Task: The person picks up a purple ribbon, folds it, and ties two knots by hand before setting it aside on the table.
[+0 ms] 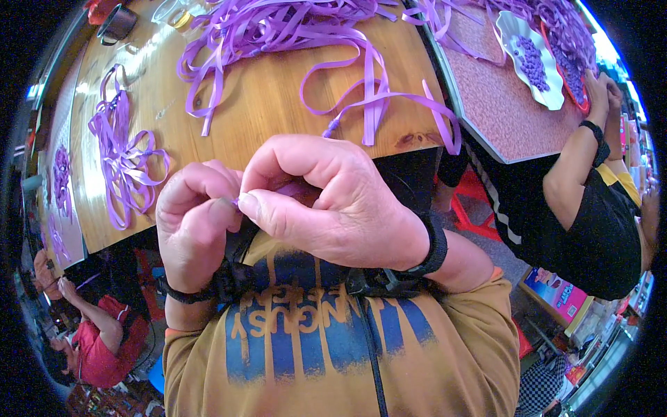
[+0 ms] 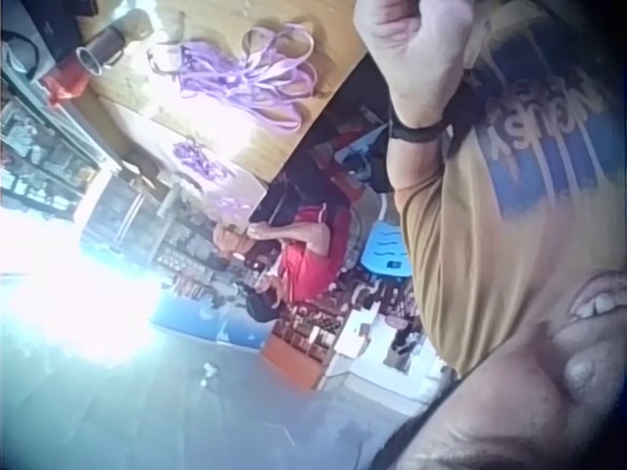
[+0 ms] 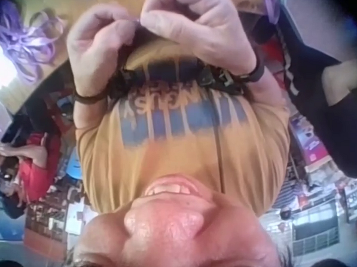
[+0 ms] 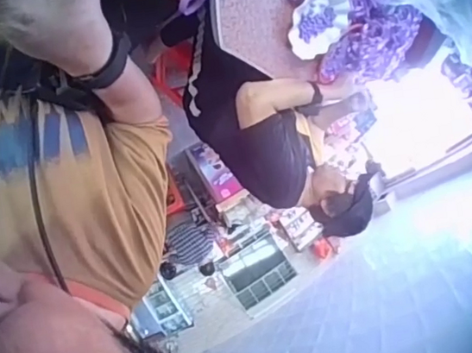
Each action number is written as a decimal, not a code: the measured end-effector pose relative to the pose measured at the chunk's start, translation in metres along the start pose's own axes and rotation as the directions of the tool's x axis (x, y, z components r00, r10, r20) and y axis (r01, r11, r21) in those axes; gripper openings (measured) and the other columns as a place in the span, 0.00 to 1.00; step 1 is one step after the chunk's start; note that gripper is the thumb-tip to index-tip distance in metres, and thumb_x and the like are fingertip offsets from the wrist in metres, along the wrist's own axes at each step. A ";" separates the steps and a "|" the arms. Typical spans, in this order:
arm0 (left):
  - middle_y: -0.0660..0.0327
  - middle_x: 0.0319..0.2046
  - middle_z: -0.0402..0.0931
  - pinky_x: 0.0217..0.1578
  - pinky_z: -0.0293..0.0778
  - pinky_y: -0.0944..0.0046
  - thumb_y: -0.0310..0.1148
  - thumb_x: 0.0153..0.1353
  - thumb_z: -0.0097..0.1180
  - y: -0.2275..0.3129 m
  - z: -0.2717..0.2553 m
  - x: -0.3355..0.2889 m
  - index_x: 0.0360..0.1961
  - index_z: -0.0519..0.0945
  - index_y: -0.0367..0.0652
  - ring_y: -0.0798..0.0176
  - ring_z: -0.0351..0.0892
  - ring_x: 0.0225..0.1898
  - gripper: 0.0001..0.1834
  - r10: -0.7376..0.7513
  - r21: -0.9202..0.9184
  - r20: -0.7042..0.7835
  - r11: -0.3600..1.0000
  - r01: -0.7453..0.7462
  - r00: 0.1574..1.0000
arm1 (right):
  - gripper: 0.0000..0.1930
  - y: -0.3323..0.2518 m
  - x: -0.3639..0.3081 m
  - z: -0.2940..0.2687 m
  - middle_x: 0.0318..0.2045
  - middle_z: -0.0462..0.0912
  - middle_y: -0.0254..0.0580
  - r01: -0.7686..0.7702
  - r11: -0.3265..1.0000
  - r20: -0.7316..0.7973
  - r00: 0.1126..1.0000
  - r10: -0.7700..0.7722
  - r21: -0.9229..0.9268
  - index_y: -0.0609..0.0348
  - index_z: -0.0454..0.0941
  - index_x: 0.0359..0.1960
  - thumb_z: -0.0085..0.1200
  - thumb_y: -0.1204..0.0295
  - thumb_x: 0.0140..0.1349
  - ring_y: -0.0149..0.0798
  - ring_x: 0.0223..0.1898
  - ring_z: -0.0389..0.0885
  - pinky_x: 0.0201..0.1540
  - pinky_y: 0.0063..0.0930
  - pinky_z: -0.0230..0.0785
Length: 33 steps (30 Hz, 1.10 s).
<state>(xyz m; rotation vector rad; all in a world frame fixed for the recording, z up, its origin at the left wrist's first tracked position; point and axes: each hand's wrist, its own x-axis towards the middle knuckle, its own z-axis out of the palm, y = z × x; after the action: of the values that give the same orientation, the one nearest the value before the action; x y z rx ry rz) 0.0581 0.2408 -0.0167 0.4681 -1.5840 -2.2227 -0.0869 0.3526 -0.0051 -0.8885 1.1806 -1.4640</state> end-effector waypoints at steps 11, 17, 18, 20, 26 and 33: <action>0.68 0.25 0.70 0.28 0.60 0.78 0.29 0.55 0.53 -0.007 -0.001 0.007 0.30 0.72 0.40 0.78 0.64 0.26 0.05 -0.176 -0.419 0.041 0.891 0.177 0.984 | 0.02 -0.003 0.003 0.003 0.23 0.71 0.27 0.037 0.976 -0.004 0.999 -0.038 -0.213 0.62 0.73 0.29 0.52 0.80 0.53 0.18 0.22 0.63 0.23 0.13 0.53; 0.71 0.26 0.68 0.29 0.59 0.80 0.30 0.56 0.53 -0.002 0.002 0.004 0.30 0.71 0.40 0.81 0.62 0.28 0.05 -0.190 -0.275 -0.011 0.945 0.180 0.982 | 0.04 -0.001 0.003 0.004 0.20 0.71 0.30 0.093 0.959 -0.065 0.991 -0.115 -0.268 0.61 0.73 0.25 0.53 0.83 0.47 0.19 0.20 0.64 0.21 0.14 0.53; 0.71 0.26 0.68 0.29 0.59 0.80 0.30 0.56 0.53 -0.002 0.003 0.003 0.30 0.71 0.40 0.81 0.62 0.28 0.05 -0.191 -0.275 -0.010 0.944 0.181 0.982 | 0.04 -0.001 0.004 0.004 0.20 0.71 0.30 0.093 0.959 -0.066 0.991 -0.114 -0.267 0.61 0.73 0.25 0.53 0.83 0.47 0.19 0.20 0.64 0.21 0.14 0.53; 0.71 0.26 0.68 0.27 0.59 0.79 0.27 0.55 0.54 0.001 0.005 0.000 0.30 0.71 0.39 0.81 0.61 0.26 0.05 -0.179 -0.198 -0.064 0.966 0.164 0.982 | 0.05 -0.002 0.006 0.003 0.17 0.70 0.31 0.242 0.845 -0.035 0.955 -0.293 -0.478 0.61 0.73 0.22 0.53 0.84 0.44 0.22 0.17 0.64 0.18 0.16 0.53; 0.64 0.20 0.67 0.20 0.57 0.75 0.20 0.48 0.55 -0.001 0.009 0.003 0.25 0.73 0.37 0.76 0.62 0.20 0.04 0.269 0.414 -0.002 0.877 -0.244 0.963 | 0.06 0.001 0.011 0.002 0.13 0.67 0.33 0.394 0.746 -0.040 0.871 -0.490 -0.537 0.60 0.74 0.20 0.54 0.84 0.40 0.27 0.13 0.64 0.15 0.19 0.52; 0.69 0.26 0.70 0.26 0.61 0.79 0.21 0.54 0.52 0.003 0.010 0.001 0.31 0.73 0.35 0.79 0.64 0.26 0.03 -0.007 -0.058 -0.110 0.998 0.000 0.994 | 0.09 0.002 0.013 -0.002 0.11 0.66 0.34 0.511 0.519 0.110 0.777 -0.620 -0.685 0.60 0.74 0.22 0.55 0.85 0.38 0.32 0.11 0.64 0.14 0.22 0.53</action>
<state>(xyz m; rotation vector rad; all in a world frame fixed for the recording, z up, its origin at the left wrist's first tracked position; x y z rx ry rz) 0.0526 0.2478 -0.0103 0.5674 -1.4599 -2.1986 -0.0913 0.3408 -0.0087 -1.8639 1.7005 -1.6233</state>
